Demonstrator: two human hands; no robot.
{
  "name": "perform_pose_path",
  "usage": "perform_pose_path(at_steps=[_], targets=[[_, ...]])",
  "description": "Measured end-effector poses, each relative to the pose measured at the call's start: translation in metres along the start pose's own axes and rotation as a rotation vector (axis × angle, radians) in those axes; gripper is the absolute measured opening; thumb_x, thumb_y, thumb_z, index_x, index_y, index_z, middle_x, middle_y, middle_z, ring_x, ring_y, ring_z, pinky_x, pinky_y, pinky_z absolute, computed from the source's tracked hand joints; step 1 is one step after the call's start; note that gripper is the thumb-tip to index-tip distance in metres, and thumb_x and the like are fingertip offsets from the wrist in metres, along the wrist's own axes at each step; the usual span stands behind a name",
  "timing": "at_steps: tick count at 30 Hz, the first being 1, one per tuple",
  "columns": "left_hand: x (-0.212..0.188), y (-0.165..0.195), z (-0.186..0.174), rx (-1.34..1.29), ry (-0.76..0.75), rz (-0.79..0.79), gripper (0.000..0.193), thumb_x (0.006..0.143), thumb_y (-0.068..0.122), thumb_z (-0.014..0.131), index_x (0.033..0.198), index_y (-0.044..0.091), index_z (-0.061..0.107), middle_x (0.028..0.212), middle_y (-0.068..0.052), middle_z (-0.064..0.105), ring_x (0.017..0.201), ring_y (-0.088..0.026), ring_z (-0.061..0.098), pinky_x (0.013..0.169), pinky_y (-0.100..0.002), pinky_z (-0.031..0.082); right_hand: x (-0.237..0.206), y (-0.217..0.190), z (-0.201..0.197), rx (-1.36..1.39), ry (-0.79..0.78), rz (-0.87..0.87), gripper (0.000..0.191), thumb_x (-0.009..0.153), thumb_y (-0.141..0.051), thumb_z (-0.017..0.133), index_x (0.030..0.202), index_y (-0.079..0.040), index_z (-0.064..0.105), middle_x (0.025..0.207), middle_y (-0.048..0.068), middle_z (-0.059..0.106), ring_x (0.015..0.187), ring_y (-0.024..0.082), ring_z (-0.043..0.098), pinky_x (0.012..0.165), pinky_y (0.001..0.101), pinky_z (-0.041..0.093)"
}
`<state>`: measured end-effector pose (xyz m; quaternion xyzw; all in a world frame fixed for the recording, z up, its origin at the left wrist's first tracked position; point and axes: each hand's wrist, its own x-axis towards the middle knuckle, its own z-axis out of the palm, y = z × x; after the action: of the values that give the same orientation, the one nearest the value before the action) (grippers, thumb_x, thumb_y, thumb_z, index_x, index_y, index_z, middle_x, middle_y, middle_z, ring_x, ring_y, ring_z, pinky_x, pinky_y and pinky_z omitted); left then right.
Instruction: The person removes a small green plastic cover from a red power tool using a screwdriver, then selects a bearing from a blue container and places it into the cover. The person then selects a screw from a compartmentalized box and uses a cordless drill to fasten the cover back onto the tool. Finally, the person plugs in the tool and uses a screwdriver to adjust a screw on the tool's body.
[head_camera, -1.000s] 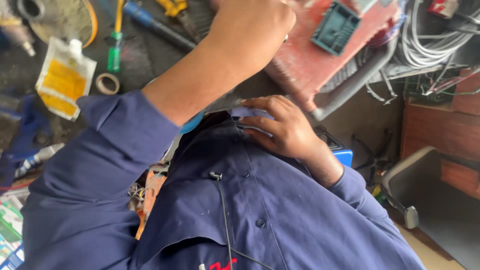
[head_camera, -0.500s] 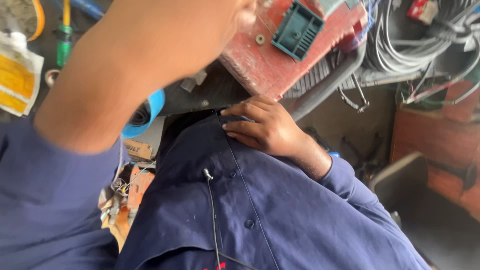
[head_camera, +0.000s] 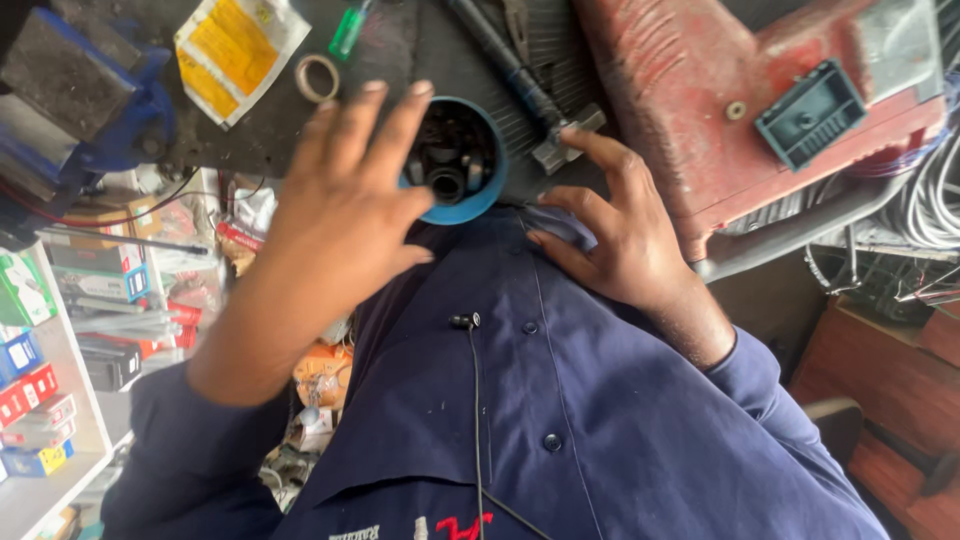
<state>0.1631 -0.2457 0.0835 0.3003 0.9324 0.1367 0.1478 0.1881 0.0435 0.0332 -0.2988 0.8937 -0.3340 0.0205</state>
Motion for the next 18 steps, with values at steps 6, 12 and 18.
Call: perform_pose_path(at_steps=[6, 12, 18], targets=[[0.005, -0.024, 0.034, 0.205, -0.051, 0.098, 0.057, 0.063, 0.060, 0.084, 0.084, 0.007, 0.078, 0.176, -0.008, 0.020, 0.157, -0.041, 0.012, 0.119, -0.072, 0.009, 0.026, -0.016, 0.033, 0.015, -0.024, 0.088, 0.055, 0.083, -0.026, 0.096, 0.125, -0.010, 0.065, 0.158, 0.024, 0.035, 0.149, 0.043, 0.040, 0.122, 0.0522, 0.044], [0.009, -0.031, 0.036, 0.347, -0.008, 0.160, 0.049, 0.073, 0.058, 0.083, 0.087, 0.012, 0.077, 0.180, -0.006, 0.018, 0.162, -0.037, 0.011, 0.122, -0.070, 0.007, 0.023, -0.017, 0.050, 0.015, -0.043, 0.180, 0.063, 0.084, -0.026, 0.098, 0.133, -0.009, 0.062, 0.159, 0.024, 0.033, 0.152, 0.043, 0.038, 0.126, 0.0522, 0.044], [0.014, -0.046, 0.018, 0.163, -0.059, 0.317, 0.057, 0.067, 0.059, 0.080, 0.085, 0.005, 0.077, 0.169, -0.011, 0.034, 0.155, -0.037, 0.022, 0.120, -0.070, 0.013, 0.010, -0.015, 0.058, 0.022, 0.009, 0.215, 0.067, 0.082, -0.025, 0.098, 0.136, -0.010, 0.060, 0.158, 0.024, 0.034, 0.149, 0.043, 0.042, 0.123, 0.0526, 0.047]])
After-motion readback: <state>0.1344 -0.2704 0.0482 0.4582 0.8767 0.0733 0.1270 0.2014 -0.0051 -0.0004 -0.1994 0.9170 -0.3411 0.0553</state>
